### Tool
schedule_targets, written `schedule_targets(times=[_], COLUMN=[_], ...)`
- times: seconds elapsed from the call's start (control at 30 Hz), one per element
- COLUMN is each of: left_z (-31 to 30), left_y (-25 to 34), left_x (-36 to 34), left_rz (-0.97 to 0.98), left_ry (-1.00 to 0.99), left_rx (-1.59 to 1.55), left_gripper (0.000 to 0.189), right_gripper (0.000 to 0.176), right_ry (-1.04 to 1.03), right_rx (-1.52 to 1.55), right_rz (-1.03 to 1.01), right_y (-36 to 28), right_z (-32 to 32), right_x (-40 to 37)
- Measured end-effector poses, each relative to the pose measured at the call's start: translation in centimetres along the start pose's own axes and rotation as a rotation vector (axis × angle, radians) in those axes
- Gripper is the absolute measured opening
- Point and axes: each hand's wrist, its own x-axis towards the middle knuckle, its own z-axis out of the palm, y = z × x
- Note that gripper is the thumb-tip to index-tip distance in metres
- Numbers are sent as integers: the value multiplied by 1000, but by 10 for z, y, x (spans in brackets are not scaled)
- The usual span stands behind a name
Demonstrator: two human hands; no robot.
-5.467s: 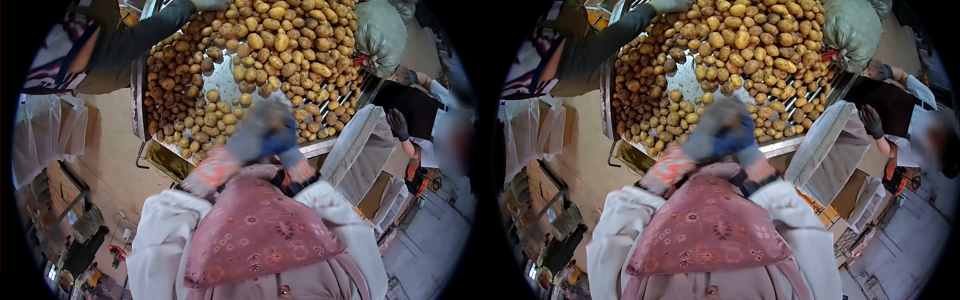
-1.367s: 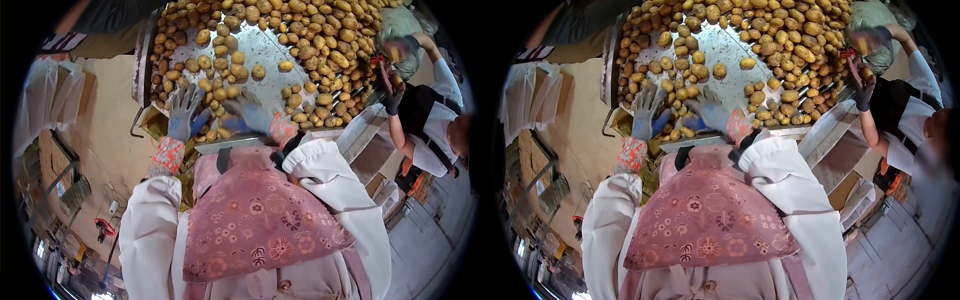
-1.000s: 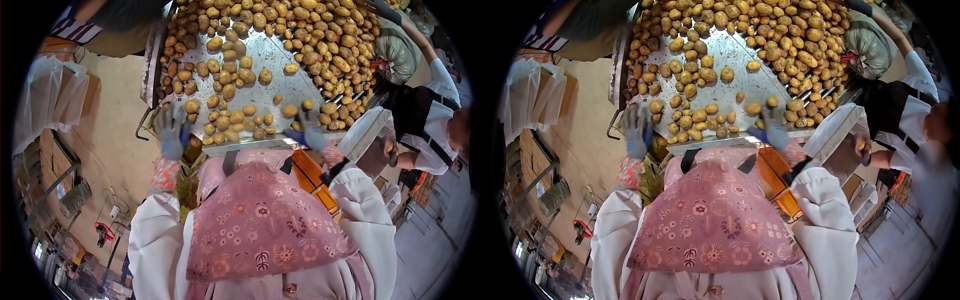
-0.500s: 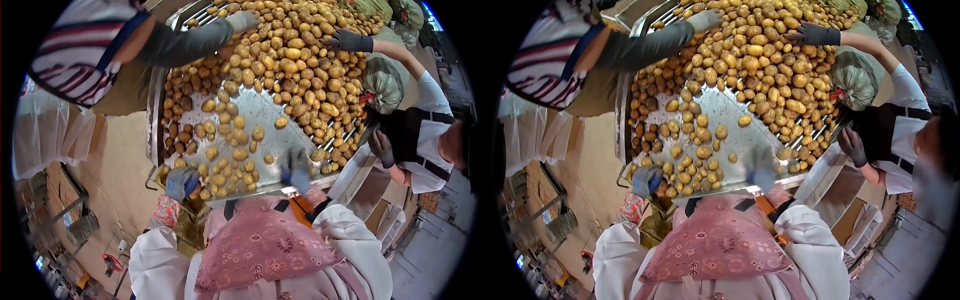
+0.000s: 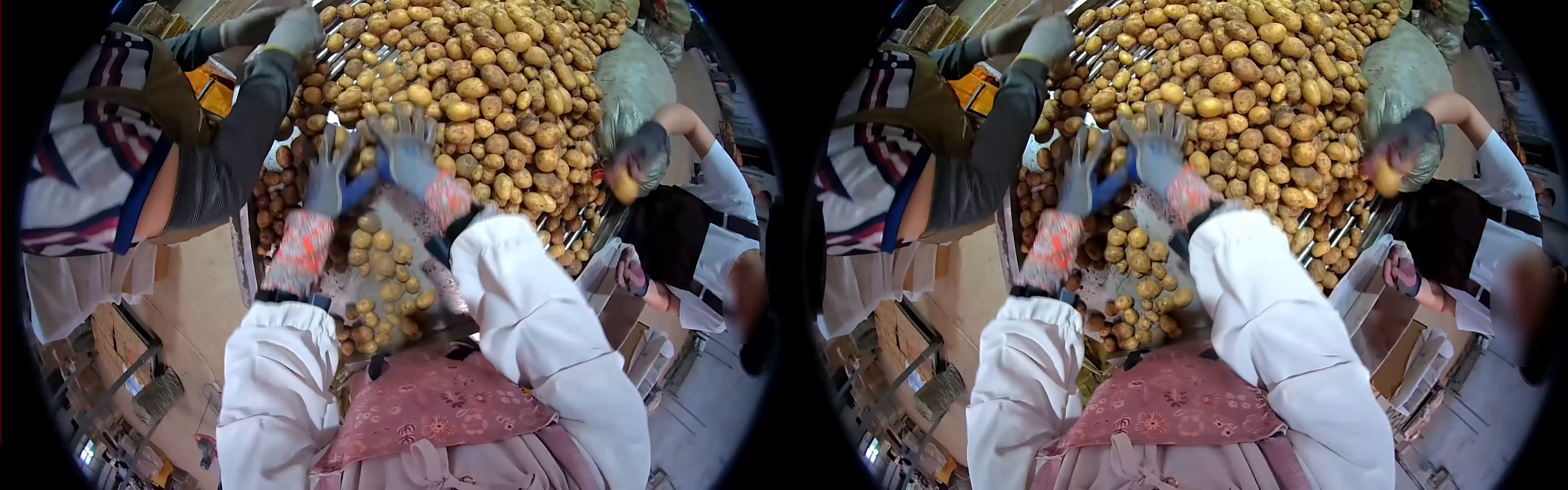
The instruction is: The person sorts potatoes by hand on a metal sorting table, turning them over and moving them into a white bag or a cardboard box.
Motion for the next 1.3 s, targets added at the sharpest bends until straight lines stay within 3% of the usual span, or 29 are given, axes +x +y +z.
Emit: schedule_targets(times=[0.03, 0.1, 0.17, 0.23, 0.3, 0.37, 0.4, 0.43, 0.5, 0.53, 0.57, 0.6, 0.63, 0.67, 0.73, 0.77, 0.83, 0.9, 0.97, 1.0, 1.03, 1.07, 1.1, 1.17, 1.2, 1.23, 1.3], left_z=[6, 3, -7, 0, -2, -7, -20, -26, -36, -37, -37, -34, -29, -21, 34, 73, 89, 64, 46, 41, 31, 16, 8, 13, 2, -12, -28], left_y=[5, 9, 25, 12, 7, 7, 17, 25, 37, 35, 41, 52, 57, 62, 49, 30, 40, 65, 70, 71, 76, 84, 86, 35, 30, 31, 38], left_x=[-27, -90, -159, -230, -282, -318, -320, -318, -310, -292, -266, -236, -205, -178, -132, -129, -131, -156, -186, -203, -210, -214, -215, -220, -204, -176, -132], left_rz=[80, 92, 139, 90, 32, 21, 116, 123, -270, -59, -74, -86, -30, 33, 168, 96, 79, -49, -64, -70, -74, -195, -316, -388, -401, -401, -280], left_ry=[20, -166, -468, -375, -326, -285, -211, -205, -184, -29, -24, -17, -67, -166, -253, -278, -274, -316, -370, -355, -357, -369, -374, -248, -152, -49, -152], left_rx=[98, -137, 331, 340, 290, 242, 368, 374, 97, 205, 193, 180, 172, 209, 129, 52, 280, 384, 244, 227, 223, -4, -233, -166, -108, -54, 85], left_gripper=[68, 68, 69, 65, 60, 60, 55, 55, 47, 40, 41, 42, 44, 44, 54, 59, 59, 54, 48, 45, 45, 44, 43, 43, 44, 45, 46], right_gripper=[58, 60, 62, 65, 62, 61, 55, 46, 37, 33, 29, 29, 32, 33, 43, 48, 51, 51, 45, 50, 58, 74, 74, 72, 69, 69, 64], right_ry=[57, -142, -200, -214, -282, -301, -347, -244, -587, -412, -238, -78, -86, -31, -103, -133, -89, -459, -404, -499, -443, -516, -528, -818, -920, -916, -581], right_rx=[15, 115, 350, 290, 43, 120, 222, 249, 427, 366, 302, 539, 453, 593, 519, 364, 331, 267, 233, 287, 315, 396, 394, 749, 981, 969, 1166], right_rz=[-32, -152, -154, -174, -63, 62, 169, 241, 530, 482, 433, 279, 146, 38, -4, -49, -70, -17, 3, 24, 17, 51, 52, 438, 474, 478, 600], right_y=[-7, -4, 11, 40, 63, 87, 97, 107, 101, 80, 58, 63, 49, 25, -4, -16, -28, -34, -32, -29, -27, -24, -21, -15, -10, -6, 5], right_z=[4, -12, -9, -23, -34, -47, -51, -47, -81, -94, -96, -62, -54, -67, -42, -15, 8, 20, 13, 3, 10, 4, 4, 5, -30, -50, -68], right_x=[-28, -103, -181, -253, -319, -368, -382, -396, -367, -350, -332, -319, -292, -258, -195, -171, -155, -146, -181, -194, -217, -233, -241, -258, -242, -221, -186])
